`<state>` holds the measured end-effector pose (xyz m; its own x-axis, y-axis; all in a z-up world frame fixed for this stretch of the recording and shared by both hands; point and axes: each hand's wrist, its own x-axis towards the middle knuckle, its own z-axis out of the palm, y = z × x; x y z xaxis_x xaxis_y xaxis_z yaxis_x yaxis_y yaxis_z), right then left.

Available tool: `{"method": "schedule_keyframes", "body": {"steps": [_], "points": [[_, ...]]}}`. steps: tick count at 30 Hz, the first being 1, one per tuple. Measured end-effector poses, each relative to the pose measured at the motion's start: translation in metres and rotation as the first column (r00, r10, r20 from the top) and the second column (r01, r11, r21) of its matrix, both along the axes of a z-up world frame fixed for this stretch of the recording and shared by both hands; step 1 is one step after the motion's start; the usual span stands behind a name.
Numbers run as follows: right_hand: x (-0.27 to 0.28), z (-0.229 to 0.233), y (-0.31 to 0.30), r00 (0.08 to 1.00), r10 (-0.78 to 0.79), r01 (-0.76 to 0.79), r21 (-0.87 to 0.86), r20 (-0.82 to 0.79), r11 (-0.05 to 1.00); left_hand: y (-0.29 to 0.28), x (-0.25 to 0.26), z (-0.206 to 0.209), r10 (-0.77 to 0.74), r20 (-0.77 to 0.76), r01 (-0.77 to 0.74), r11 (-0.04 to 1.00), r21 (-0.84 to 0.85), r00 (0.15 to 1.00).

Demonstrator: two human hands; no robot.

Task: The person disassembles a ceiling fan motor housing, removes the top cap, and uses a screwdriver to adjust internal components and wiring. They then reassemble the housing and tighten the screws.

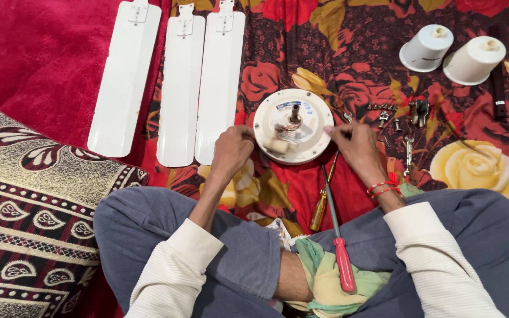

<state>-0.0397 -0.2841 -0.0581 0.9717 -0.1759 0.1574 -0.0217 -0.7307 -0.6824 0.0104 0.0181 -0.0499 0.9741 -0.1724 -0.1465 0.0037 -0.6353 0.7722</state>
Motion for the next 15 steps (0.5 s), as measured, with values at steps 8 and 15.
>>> {"method": "schedule_keyframes", "body": {"steps": [8, 15], "points": [[0.004, 0.012, 0.003, 0.991, -0.131, 0.129, 0.049, 0.038, 0.990, 0.000, -0.007, 0.023, 0.124, 0.154, -0.146, 0.979, 0.140, 0.980], [0.003, 0.011, 0.000, 0.967, -0.057, 0.080, 0.086, -0.247, 0.993, -0.010, -0.007, 0.028, 0.053, -0.085, -0.051, 0.998, 0.034, 0.995]]}}
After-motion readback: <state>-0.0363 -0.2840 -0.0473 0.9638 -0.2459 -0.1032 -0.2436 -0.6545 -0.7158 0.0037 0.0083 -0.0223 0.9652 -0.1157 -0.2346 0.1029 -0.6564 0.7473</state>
